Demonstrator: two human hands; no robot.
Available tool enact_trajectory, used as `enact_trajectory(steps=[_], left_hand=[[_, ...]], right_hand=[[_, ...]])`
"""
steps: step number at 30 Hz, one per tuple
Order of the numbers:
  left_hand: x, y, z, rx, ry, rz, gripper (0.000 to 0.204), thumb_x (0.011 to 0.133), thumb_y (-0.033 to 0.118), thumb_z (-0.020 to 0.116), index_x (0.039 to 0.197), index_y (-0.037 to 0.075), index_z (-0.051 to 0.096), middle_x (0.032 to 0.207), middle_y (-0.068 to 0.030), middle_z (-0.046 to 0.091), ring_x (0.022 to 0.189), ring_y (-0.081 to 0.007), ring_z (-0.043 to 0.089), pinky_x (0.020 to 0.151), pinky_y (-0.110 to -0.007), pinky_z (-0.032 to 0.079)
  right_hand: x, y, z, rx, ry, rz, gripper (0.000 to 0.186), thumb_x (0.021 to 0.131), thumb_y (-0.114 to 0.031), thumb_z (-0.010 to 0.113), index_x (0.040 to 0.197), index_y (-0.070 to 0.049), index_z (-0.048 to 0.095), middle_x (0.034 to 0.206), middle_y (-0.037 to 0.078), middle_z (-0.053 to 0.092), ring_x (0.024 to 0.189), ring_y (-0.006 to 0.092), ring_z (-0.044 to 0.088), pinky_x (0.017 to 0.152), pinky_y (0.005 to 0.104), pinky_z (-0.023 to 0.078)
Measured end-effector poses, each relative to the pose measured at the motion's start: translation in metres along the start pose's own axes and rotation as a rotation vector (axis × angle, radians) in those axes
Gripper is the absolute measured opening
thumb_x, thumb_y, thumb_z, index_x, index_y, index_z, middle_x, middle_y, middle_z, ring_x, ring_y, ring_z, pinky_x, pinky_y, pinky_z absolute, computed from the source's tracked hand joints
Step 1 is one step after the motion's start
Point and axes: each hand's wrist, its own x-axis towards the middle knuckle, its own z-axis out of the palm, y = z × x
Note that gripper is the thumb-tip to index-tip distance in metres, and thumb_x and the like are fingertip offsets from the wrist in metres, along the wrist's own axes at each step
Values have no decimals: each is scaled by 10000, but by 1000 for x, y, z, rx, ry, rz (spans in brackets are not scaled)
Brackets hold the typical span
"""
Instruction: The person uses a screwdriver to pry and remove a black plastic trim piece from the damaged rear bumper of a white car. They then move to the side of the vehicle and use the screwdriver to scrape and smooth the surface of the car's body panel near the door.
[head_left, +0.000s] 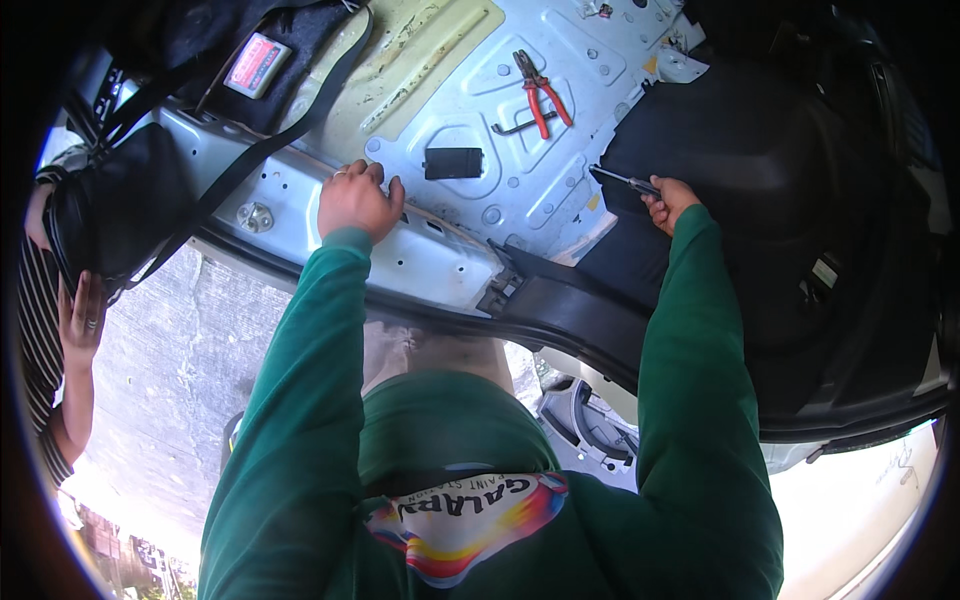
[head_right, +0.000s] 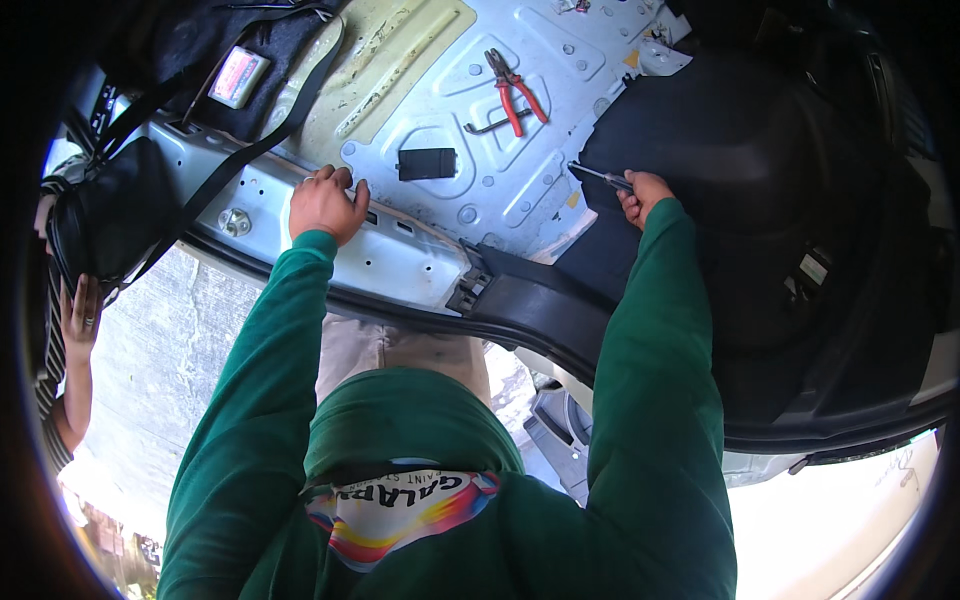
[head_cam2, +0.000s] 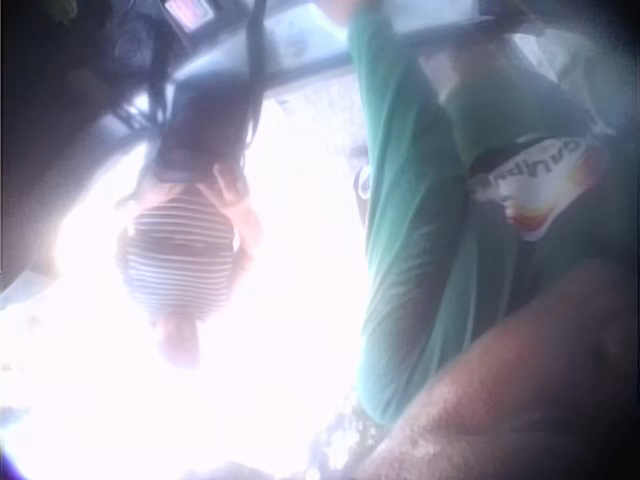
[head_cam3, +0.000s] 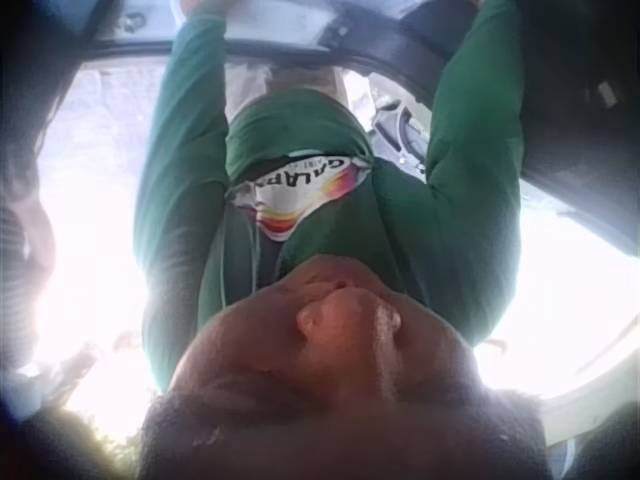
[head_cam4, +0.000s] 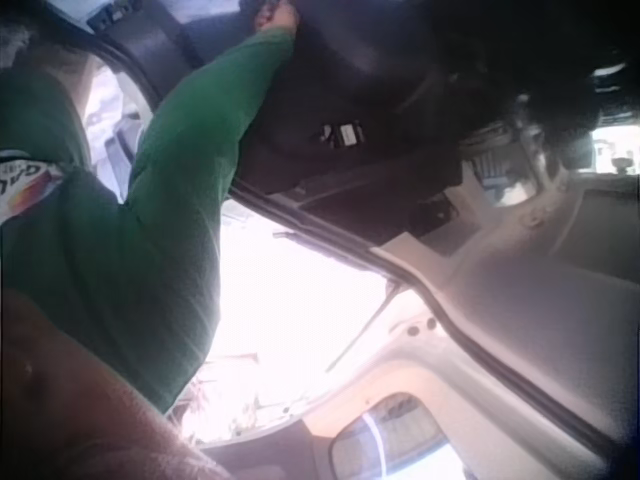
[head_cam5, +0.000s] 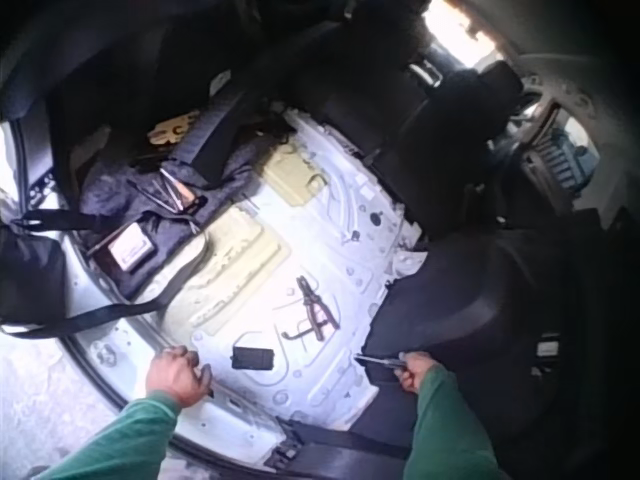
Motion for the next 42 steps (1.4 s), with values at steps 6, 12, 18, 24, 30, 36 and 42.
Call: enact_trajectory(steps=[6,12,18,24,30,36,42], left_hand=[[3,3,2,16,42,37,339,943,392,624,928,71,729,973,-124,710,961,-345,694,883,-466,537],[2,3,1,-14,2,8,337,943,384,623,926,65,730,978,-127,710,971,-344,692,892,-465,536],[1,3,-3,-14,-7,0,333,943,380,623,917,66,733,978,-127,712,953,-345,694,893,-464,535],[0,2,1,12,41,17,336,938,384,626,913,65,730,960,-128,706,958,-344,692,896,-459,532],[2,3,-2,9,39,27,347,928,393,641,926,58,735,963,-147,702,957,-354,687,896,-471,531],[-1,12,-12,6,-47,-33,351,940,382,613,1018,60,729,1057,-157,699,1014,-371,672,930,-484,515],[3,17,-13,12,-25,0,333,949,372,600,953,59,716,1018,-157,689,986,-375,669,903,-480,515]], right_hand=[[27,21,-8,-1373,516,-948,268,984,-207,628,1229,-111,680,842,140,687,831,292,719,752,420,589],[16,33,-2,-1234,536,-1116,358,997,-258,622,1326,-120,653,918,158,714,1011,386,706,912,490,563],[3,12,11,-425,311,-207,229,1015,-269,627,1181,-118,675,828,135,691,803,357,712,766,462,579],[31,38,-8,-1186,613,-1549,253,1018,-298,628,1155,-89,663,804,130,694,592,247,676,580,414,552],[-1,25,14,-604,357,-357,321,1039,-311,534,1020,-43,710,918,156,747,796,384,721,796,511,566],[-9,36,23,-1021,505,-1014,216,896,-102,668,1078,-215,696,1147,168,607,1081,413,650,935,488,545],[10,33,14,-572,502,-538,157,992,-170,639,1138,-133,682,1226,213,672,1121,408,659,932,470,542]])
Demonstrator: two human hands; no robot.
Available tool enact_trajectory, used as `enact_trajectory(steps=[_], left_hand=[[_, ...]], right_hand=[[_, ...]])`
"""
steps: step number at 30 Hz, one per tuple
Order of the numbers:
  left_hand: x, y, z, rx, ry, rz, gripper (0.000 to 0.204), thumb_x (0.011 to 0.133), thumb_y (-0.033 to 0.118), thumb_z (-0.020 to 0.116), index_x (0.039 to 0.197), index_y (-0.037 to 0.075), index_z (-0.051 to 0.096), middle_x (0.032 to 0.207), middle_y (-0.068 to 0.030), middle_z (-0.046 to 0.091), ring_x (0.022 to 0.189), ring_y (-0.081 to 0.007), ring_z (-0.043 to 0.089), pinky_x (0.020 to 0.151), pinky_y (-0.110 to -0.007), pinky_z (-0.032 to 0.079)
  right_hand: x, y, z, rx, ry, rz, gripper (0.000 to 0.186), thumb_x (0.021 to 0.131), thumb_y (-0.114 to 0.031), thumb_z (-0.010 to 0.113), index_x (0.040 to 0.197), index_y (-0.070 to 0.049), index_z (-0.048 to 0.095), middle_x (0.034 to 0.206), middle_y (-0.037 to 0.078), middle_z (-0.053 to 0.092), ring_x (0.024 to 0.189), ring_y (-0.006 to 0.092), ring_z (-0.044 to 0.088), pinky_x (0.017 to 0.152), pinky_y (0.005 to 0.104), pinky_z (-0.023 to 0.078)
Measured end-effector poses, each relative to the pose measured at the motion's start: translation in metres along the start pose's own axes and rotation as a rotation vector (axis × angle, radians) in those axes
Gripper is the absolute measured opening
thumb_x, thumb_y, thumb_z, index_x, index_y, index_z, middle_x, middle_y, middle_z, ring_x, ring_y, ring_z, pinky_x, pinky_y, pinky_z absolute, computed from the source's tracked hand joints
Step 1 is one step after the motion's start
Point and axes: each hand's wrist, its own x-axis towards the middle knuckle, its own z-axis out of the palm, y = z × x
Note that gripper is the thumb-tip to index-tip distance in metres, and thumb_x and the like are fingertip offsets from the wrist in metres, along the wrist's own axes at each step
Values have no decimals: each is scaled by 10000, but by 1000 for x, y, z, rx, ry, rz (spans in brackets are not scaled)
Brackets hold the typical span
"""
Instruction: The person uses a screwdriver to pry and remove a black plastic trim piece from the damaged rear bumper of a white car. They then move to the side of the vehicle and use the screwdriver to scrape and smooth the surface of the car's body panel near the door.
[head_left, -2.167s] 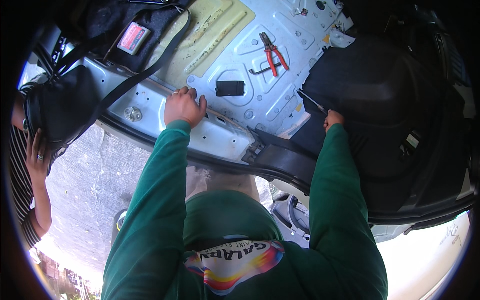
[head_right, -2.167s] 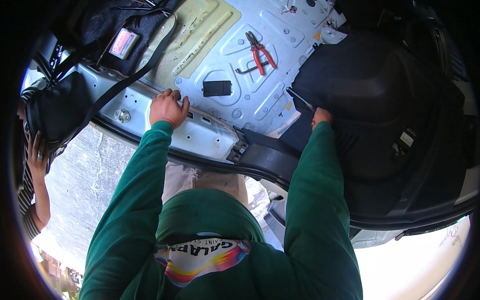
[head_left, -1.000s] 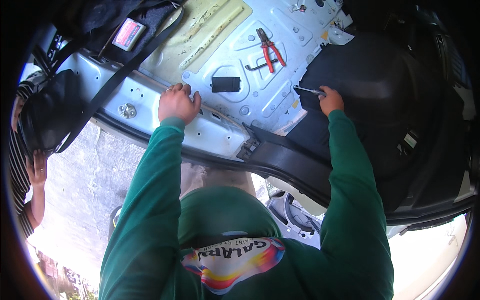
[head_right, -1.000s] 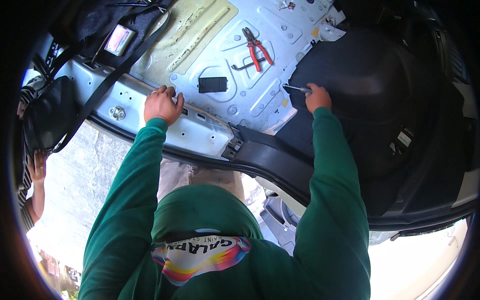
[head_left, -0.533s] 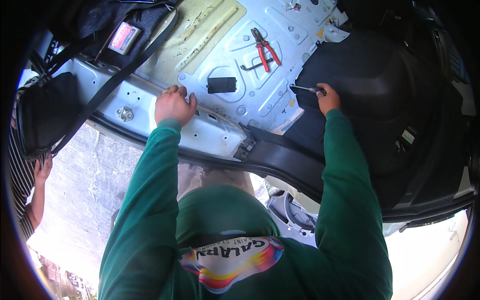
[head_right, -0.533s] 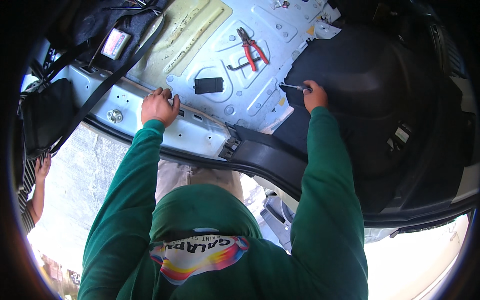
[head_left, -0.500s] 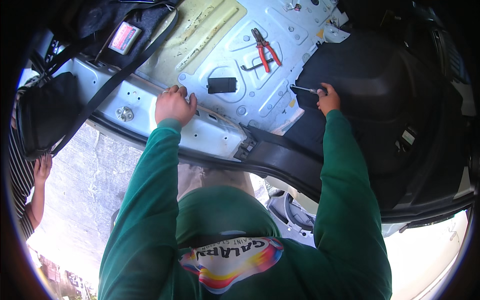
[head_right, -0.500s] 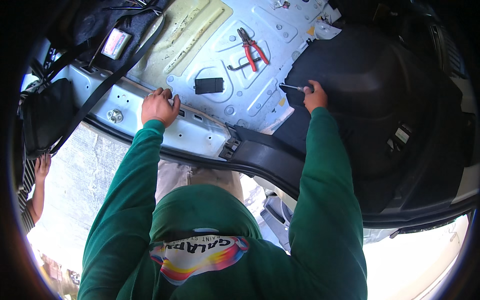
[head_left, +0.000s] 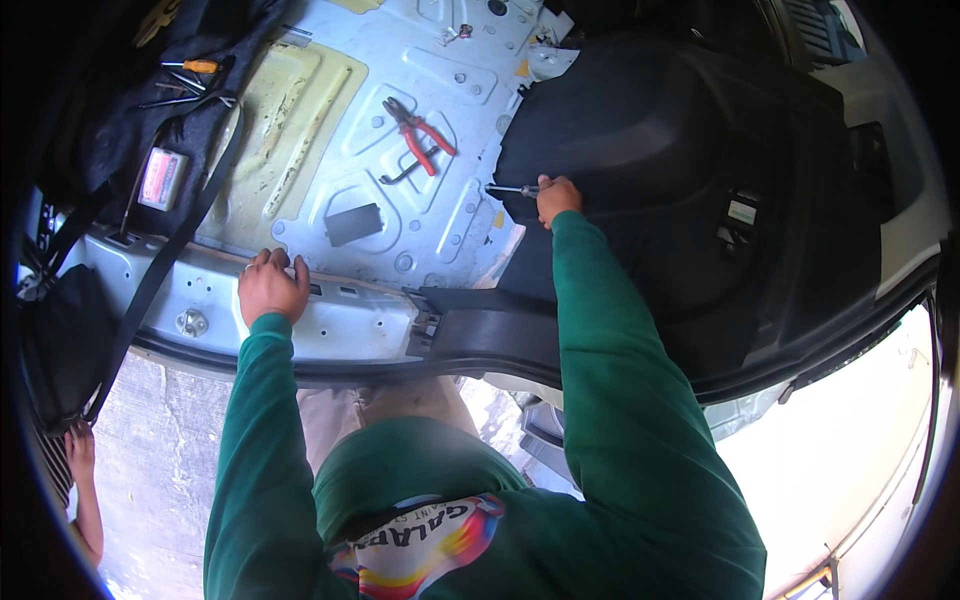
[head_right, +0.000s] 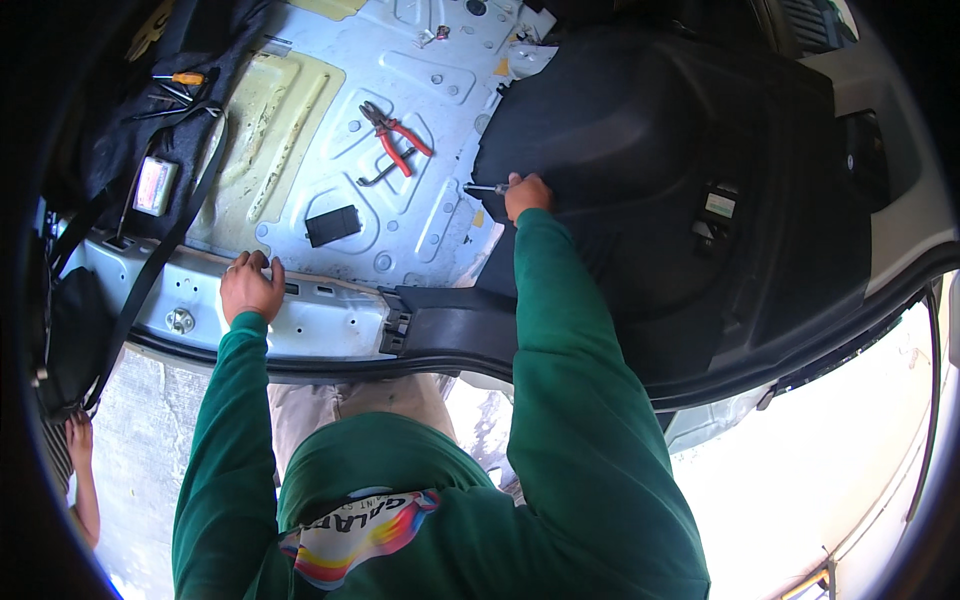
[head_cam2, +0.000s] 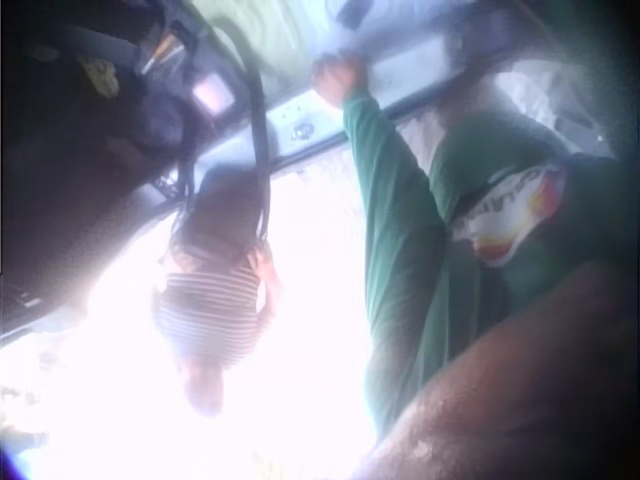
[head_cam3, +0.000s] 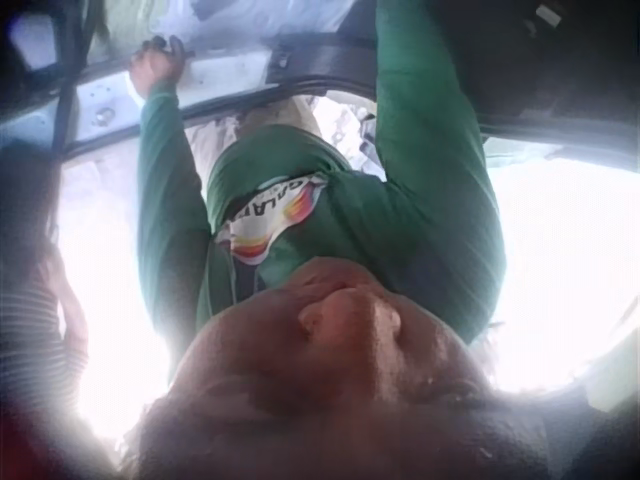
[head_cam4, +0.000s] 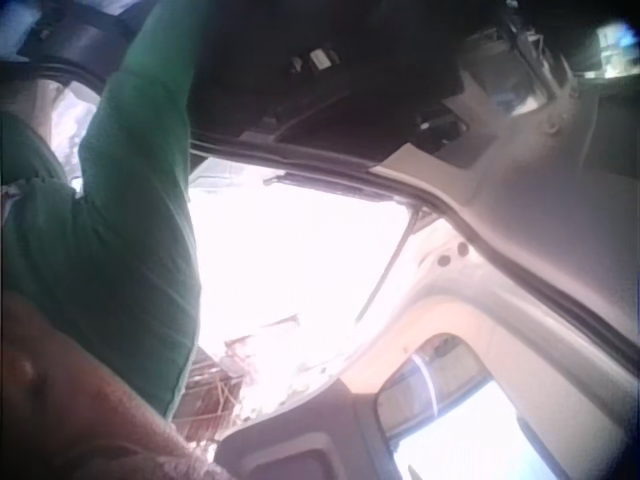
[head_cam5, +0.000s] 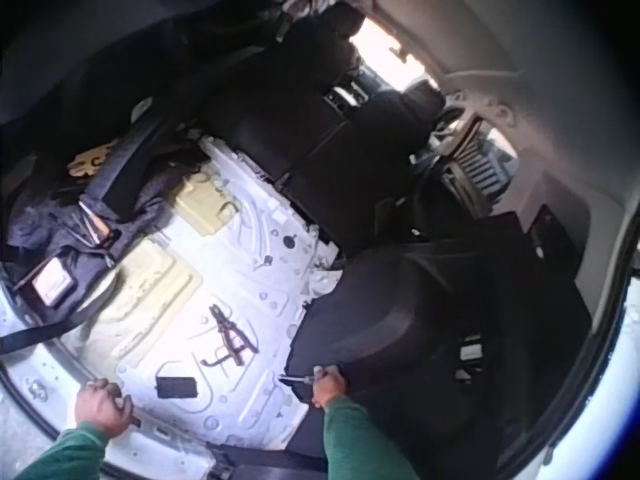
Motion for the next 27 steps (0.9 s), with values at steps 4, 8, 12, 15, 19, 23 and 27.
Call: enact_trajectory(steps=[4,8,12,15,19,23,27], left_hand=[[-2,-5,4,13,18,-17,326,948,368,604,930,60,713,1000,-154,688,970,-373,671,895,-479,516],[-1,-3,1,2,4,-12,322,947,365,607,938,60,710,1008,-154,690,965,-372,672,897,-479,517],[-1,-7,6,-4,26,9,324,947,365,605,958,57,709,1023,-155,691,973,-368,673,905,-479,515],[-4,-8,5,10,8,-17,327,947,364,604,973,56,711,1030,-153,691,983,-362,674,911,-480,513],[-1,-6,4,19,5,-14,331,946,366,603,988,59,718,1038,-147,693,995,-356,673,919,-477,511],[-1,-6,4,-4,-17,-16,335,948,370,599,994,61,720,1049,-141,695,1018,-347,668,943,-470,502],[-2,-10,7,8,-16,-23,342,950,374,595,997,60,722,1055,-138,694,1043,-338,662,961,-466,493]], right_hand=[[-21,-15,-3,-275,55,-313,194,991,-217,654,1151,-110,676,1093,203,726,1063,409,686,921,483,544],[-12,7,2,-65,164,-429,230,1012,-293,613,1143,-116,680,1132,209,717,1091,431,674,963,501,527],[-9,-7,4,-94,176,-31,208,992,-225,643,1163,-113,682,1170,205,708,1103,437,661,988,498,515],[-22,-20,-3,-216,34,-174,252,1006,-275,634,1185,-104,678,1199,234,700,1128,427,664,991,496,517],[-12,8,-1,-114,95,-402,258,1021,-308,604,1153,-96,668,1177,250,707,1122,428,675,971,502,526],[-6,5,7,-4,194,-198,180,993,-216,633,1129,-99,654,1109,245,715,1070,424,683,931,500,534],[-13,-4,0,-151,31,-306,211,1010,-223,614,1166,-82,629,1077,263,716,1039,423,690,911,499,540]])
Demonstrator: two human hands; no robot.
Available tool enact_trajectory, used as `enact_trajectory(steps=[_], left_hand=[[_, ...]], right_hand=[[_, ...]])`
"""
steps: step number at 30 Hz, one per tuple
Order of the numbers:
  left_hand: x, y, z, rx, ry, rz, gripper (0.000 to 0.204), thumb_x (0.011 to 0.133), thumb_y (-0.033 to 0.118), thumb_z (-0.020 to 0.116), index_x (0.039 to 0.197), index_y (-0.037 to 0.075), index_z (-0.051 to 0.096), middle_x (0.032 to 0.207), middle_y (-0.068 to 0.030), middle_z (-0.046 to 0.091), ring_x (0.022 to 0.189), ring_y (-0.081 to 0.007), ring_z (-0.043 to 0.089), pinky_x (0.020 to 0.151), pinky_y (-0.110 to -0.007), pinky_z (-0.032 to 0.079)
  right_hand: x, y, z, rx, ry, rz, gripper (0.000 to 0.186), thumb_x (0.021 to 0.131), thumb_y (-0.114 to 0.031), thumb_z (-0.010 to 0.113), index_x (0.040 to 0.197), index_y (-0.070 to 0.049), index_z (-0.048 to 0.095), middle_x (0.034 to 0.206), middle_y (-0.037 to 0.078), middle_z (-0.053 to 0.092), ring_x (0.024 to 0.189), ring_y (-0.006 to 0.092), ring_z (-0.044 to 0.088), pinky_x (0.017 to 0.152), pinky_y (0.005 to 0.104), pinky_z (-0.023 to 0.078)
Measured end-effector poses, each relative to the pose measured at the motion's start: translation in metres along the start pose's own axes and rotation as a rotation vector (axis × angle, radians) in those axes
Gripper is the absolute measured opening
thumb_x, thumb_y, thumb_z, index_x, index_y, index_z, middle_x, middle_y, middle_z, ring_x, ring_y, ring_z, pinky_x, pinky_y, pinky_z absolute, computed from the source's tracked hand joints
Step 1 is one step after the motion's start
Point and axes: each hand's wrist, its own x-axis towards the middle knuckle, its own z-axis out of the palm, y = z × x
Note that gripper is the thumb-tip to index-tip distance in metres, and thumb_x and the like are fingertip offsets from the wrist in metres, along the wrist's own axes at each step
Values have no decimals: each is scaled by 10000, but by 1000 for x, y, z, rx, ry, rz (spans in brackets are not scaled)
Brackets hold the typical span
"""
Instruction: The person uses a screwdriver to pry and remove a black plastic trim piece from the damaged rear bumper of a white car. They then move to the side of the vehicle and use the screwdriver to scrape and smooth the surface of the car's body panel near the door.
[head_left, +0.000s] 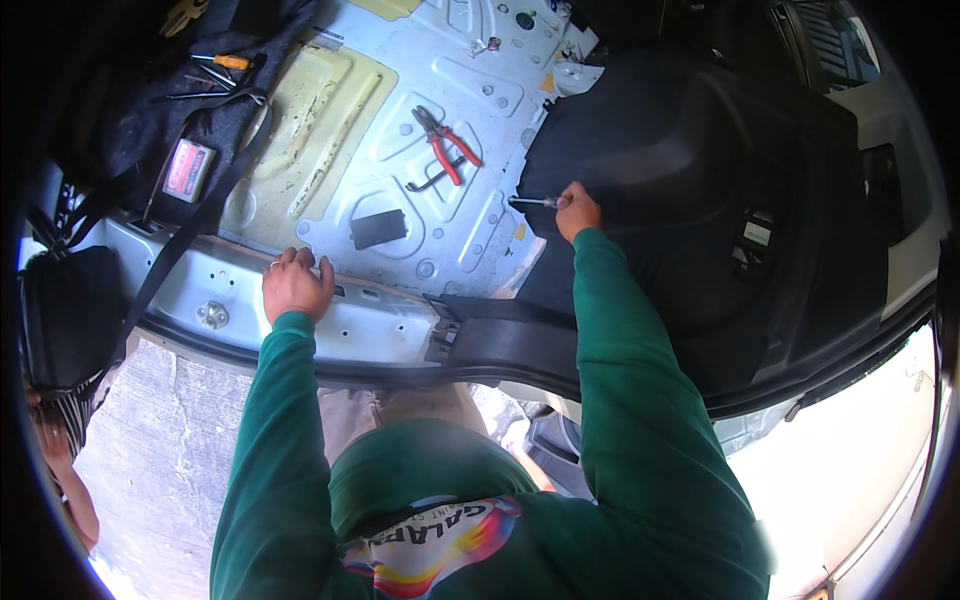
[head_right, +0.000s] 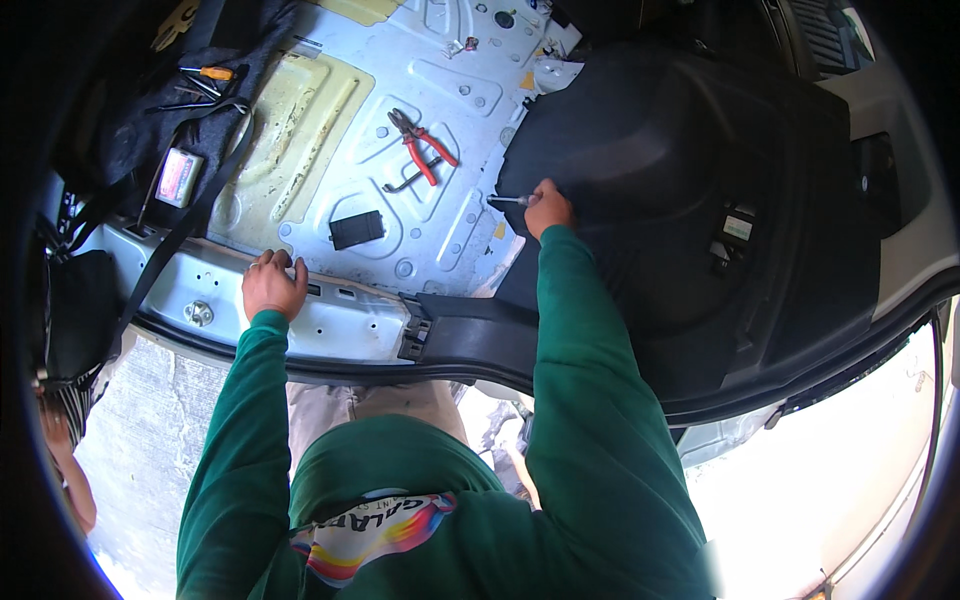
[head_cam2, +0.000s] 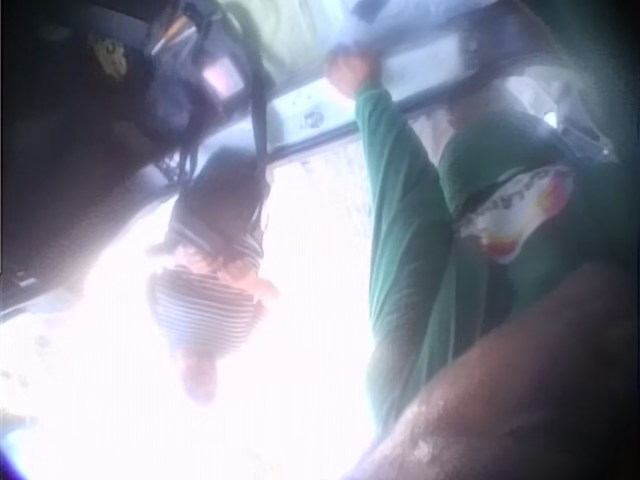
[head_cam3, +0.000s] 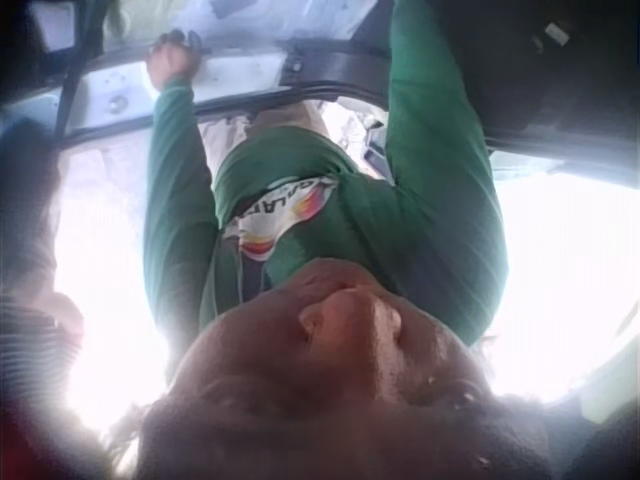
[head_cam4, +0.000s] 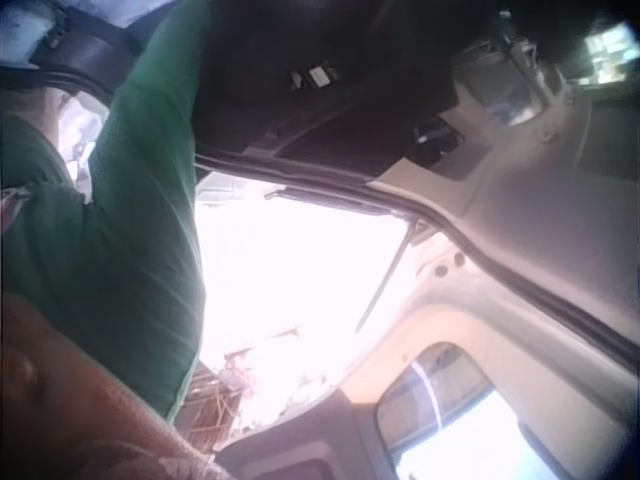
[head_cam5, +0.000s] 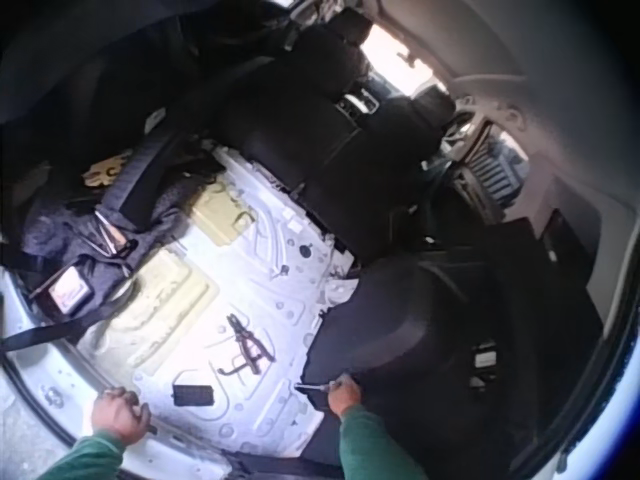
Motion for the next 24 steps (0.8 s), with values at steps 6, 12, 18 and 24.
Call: enact_trajectory(steps=[6,12,18,24], left_hand=[[-2,-2,-2,-8,-13,-19,349,954,374,589,997,54,720,1048,-142,695,1046,-334,662,968,-464,493],[1,1,-4,2,-10,3,344,951,368,594,967,47,718,1037,-147,698,1039,-333,665,957,-464,496],[2,6,-2,-23,26,36,335,948,362,597,966,50,719,1034,-145,699,1033,-334,665,949,-464,498],[-3,3,-8,-11,-3,-1,343,951,368,588,963,50,716,1021,-147,695,1030,-333,664,948,-467,494]], right_hand=[[-20,-50,-31,524,-57,472,193,998,-176,605,1172,-94,626,1108,239,715,1058,426,683,929,505,531],[1,8,-3,21,-35,-114,251,1027,-259,584,1212,-95,626,1184,245,702,1103,442,669,973,493,523],[22,36,22,148,81,334,218,1007,-216,595,1196,-124,651,1200,244,697,1125,452,659,981,506,515],[0,20,19,-99,243,-246,278,1045,-282,568,1179,-51,650,984,246,721,859,395,725,798,469,582]])
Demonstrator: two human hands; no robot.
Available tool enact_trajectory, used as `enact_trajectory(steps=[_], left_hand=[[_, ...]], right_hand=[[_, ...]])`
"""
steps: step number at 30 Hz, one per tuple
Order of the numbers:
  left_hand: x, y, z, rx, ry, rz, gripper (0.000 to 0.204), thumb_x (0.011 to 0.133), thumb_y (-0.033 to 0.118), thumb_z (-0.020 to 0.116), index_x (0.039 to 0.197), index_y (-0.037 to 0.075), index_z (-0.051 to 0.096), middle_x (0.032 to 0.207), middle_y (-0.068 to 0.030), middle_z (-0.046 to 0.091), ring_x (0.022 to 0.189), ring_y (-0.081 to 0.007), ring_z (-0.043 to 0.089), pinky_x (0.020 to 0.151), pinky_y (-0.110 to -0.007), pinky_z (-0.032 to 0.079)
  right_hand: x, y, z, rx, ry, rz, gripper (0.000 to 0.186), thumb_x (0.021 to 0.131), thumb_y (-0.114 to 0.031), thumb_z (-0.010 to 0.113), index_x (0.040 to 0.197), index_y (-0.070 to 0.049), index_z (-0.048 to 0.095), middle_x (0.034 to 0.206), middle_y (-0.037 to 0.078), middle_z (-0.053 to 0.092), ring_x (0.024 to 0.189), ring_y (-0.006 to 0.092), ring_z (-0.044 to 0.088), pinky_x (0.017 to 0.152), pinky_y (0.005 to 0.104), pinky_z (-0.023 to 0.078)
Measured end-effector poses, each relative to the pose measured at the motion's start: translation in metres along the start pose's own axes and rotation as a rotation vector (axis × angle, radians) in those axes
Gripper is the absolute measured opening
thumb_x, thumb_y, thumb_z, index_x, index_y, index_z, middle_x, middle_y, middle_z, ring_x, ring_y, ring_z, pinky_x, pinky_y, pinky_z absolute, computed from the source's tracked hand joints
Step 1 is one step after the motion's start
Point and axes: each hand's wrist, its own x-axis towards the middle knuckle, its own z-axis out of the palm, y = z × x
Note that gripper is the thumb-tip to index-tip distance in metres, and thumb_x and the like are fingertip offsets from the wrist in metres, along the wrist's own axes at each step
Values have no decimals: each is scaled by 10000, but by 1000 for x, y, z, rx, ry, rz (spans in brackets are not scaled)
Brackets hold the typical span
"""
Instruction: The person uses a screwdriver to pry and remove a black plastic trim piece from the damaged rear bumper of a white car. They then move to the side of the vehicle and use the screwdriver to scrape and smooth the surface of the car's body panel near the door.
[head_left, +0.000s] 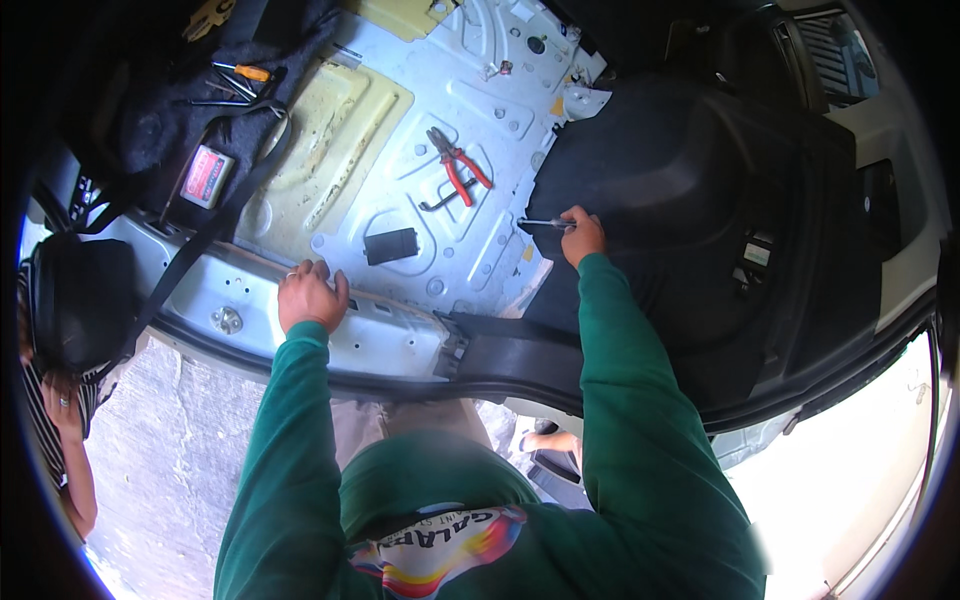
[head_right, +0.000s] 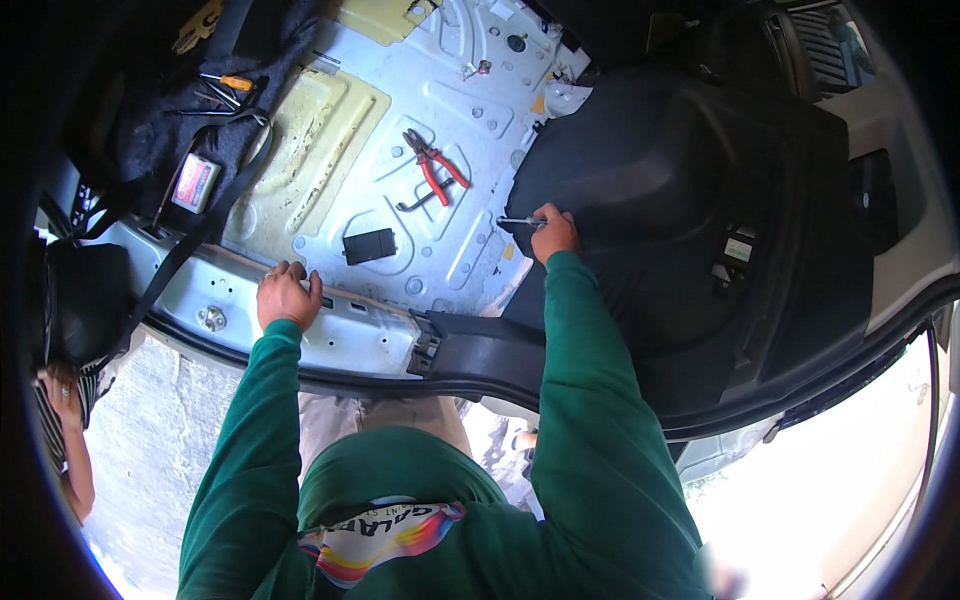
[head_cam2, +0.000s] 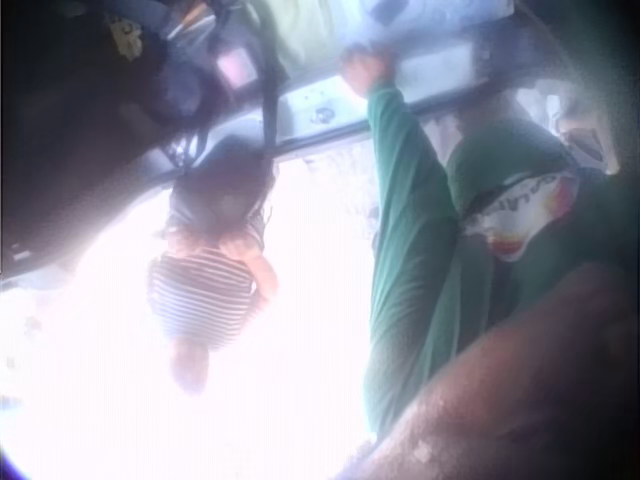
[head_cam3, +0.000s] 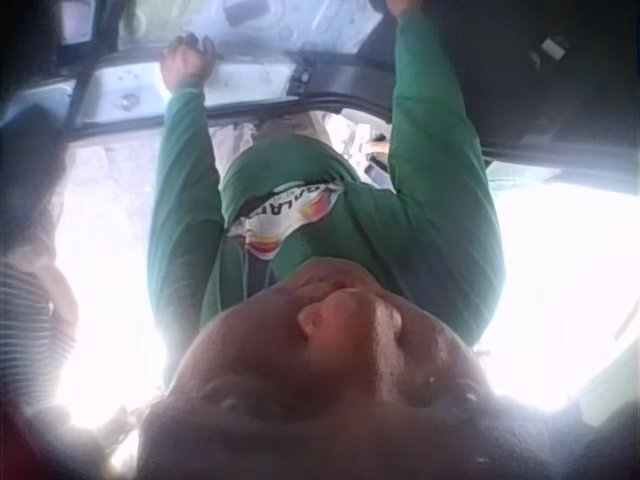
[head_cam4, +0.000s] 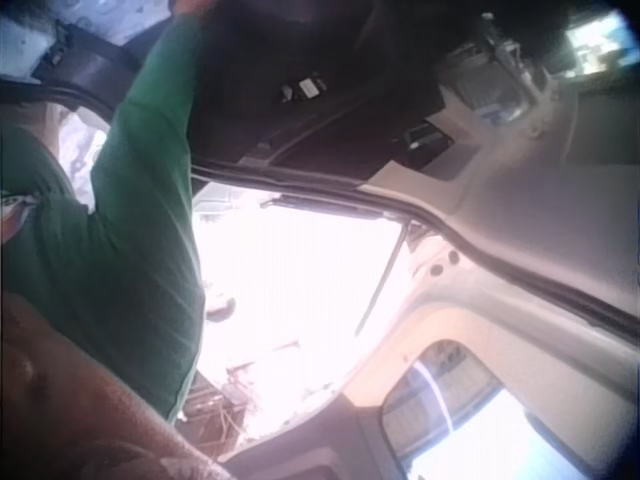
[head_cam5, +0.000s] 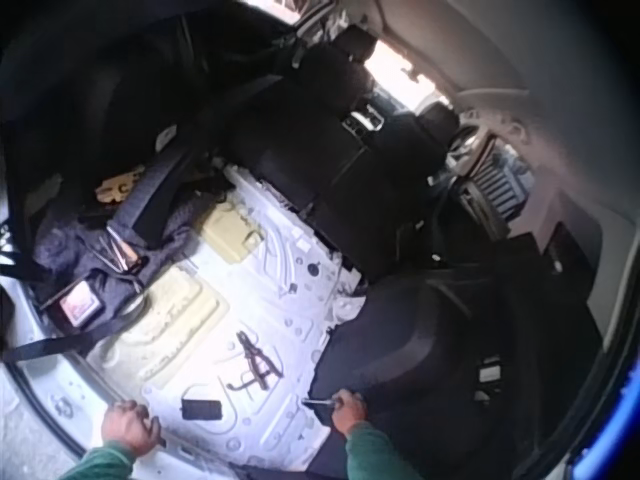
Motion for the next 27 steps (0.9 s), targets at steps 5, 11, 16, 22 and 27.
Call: enact_trajectory(steps=[5,11,16,22,27], left_hand=[[3,0,4,-8,10,23,347,953,374,584,965,53,714,1029,-150,693,1039,-332,660,952,-469,490],[2,0,2,-17,2,7,341,950,374,585,956,57,711,1018,-139,688,1044,-331,656,945,-466,492],[1,-3,6,-16,27,10,331,942,367,594,938,58,713,996,-130,684,1022,-326,658,932,-463,496],[1,-4,7,-18,46,26,324,934,361,604,928,57,718,983,-136,684,1005,-328,661,920,-461,499],[1,-7,5,10,21,12,340,941,365,591,956,51,722,1010,-148,685,1033,-336,656,930,-464,494]], right_hand=[[12,6,5,216,-182,493,197,1010,-209,597,1155,-94,666,1104,243,716,1046,419,691,933,485,539],[0,-9,-16,171,-131,141,234,1025,-258,582,1146,-73,660,1064,244,726,1042,421,693,936,495,535],[11,-39,-31,368,-198,638,173,1009,-195,603,1100,-57,655,1029,217,724,991,400,696,885,462,542],[1,-10,-8,175,-84,207,239,1029,-263,585,1122,-56,661,1049,243,713,987,391,701,880,488,552],[19,-26,-21,337,-391,744,121,981,-131,645,1093,-101,680,997,214,719,887,364,719,803,455,580]])
